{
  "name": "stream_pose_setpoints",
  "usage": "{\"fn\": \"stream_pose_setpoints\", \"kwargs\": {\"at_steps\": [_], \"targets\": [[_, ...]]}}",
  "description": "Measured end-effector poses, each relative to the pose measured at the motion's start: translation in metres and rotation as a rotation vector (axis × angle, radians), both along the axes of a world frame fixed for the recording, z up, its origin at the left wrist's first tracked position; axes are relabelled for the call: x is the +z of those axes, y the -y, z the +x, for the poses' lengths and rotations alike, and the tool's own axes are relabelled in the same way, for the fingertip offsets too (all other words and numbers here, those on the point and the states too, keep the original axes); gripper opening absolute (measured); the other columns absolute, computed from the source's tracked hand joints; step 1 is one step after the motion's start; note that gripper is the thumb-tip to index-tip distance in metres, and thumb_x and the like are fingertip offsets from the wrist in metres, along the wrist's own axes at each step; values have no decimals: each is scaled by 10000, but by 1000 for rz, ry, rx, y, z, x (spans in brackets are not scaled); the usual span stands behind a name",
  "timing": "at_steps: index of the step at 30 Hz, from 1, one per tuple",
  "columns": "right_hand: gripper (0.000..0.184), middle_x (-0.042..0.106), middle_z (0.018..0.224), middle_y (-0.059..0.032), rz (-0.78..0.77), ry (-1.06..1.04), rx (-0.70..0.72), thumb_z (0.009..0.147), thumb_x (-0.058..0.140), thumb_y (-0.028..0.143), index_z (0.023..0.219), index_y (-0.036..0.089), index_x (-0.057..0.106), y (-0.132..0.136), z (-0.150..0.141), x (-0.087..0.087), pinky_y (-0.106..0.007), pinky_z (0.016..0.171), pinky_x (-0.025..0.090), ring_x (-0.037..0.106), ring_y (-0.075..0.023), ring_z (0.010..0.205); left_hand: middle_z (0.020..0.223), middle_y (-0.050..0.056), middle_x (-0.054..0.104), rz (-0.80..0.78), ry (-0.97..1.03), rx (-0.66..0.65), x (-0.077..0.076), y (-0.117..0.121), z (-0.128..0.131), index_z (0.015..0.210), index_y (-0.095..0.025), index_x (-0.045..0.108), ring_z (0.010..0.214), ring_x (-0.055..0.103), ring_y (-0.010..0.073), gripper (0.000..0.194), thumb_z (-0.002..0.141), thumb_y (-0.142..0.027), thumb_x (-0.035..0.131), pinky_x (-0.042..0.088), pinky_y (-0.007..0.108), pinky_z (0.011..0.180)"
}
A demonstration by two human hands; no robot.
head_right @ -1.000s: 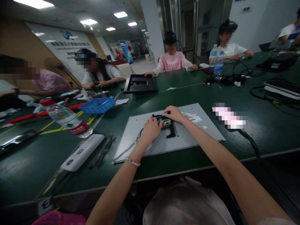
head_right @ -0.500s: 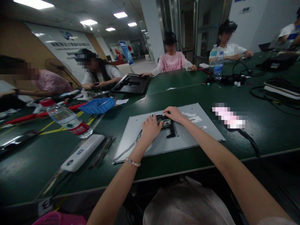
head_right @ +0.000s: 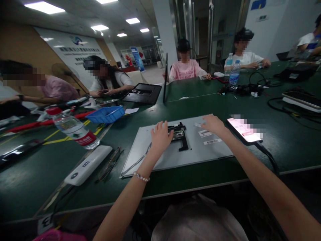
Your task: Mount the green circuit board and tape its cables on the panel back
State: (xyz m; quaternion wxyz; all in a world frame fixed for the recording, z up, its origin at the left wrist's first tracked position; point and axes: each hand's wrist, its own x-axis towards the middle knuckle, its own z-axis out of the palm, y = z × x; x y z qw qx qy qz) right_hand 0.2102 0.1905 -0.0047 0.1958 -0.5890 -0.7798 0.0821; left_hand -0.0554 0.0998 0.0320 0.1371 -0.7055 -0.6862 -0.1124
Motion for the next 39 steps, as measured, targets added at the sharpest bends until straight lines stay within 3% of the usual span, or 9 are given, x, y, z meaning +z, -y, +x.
{"fn": "stream_pose_setpoints", "kwargs": {"at_steps": [4,6,12,16,19,25,31,36,39], "targets": [[461,651,1039,-207,11,6,-188,771,638,493,1078,156,708,10,15,-15,-421,737,519,664,-322,877,1447,174,408,34,24,-3,1,-2,-2,1440,-140,320,1370,304,303,548,939,-349,398,295,496,1084],[414,670,966,-183,-1,8,-197,774,630,460,1051,164,713,10,16,-19,-407,701,523,670,-297,821,1445,170,410,37,36,4,2,-3,-3,1440,-146,321,1372,303,301,543,936,-334,398,299,493,1084],[215,702,825,-87,-56,-227,-63,760,600,253,925,208,731,8,15,-11,-342,651,528,657,-213,698,1425,145,438,65,78,-36,5,-3,-3,1403,-150,378,1344,344,277,490,931,-279,403,317,453,1081],[245,698,929,-80,-216,-669,82,771,634,347,955,208,717,21,5,12,-307,652,548,659,-187,762,1383,124,477,137,162,-144,9,-3,-2,1356,-153,431,1287,406,244,438,923,-217,410,351,397,1060],[311,688,946,-71,-387,-830,214,765,665,411,996,206,704,33,-8,24,-296,684,543,643,-167,788,1300,115,530,219,290,-206,13,-5,-4,1283,-160,492,1206,474,223,377,915,-165,414,384,379,1028],[293,674,906,-64,-570,-641,286,765,676,386,984,194,703,45,-30,18,-265,622,491,604,-143,727,1073,89,597,257,538,-490,22,-8,-7,1154,-149,571,987,569,169,278,925,-144,413,467,311,888],[286,671,883,-62,-532,-538,334,783,632,384,981,184,683,54,-40,16,-229,530,432,585,-127,658,977,52,611,-140,370,-851,20,2,2,1176,-185,600,869,583,144,311,930,-147,414,460,257,792],[300,693,872,-67,-494,-437,367,786,620,373,999,174,690,54,-41,12,-246,593,455,612,-145,695,991,57,615,-280,160,-869,10,3,6,1231,-210,596,883,598,157,396,893,-104,419,457,258,791],[255,704,935,-68,-329,-358,366,772,624,344,946,183,717,51,-40,11,-273,650,467,606,-150,697,996,61,622,-312,56,-838,6,2,6,1217,-218,611,894,613,165,394,893,-114,412,466,264,799]]}}
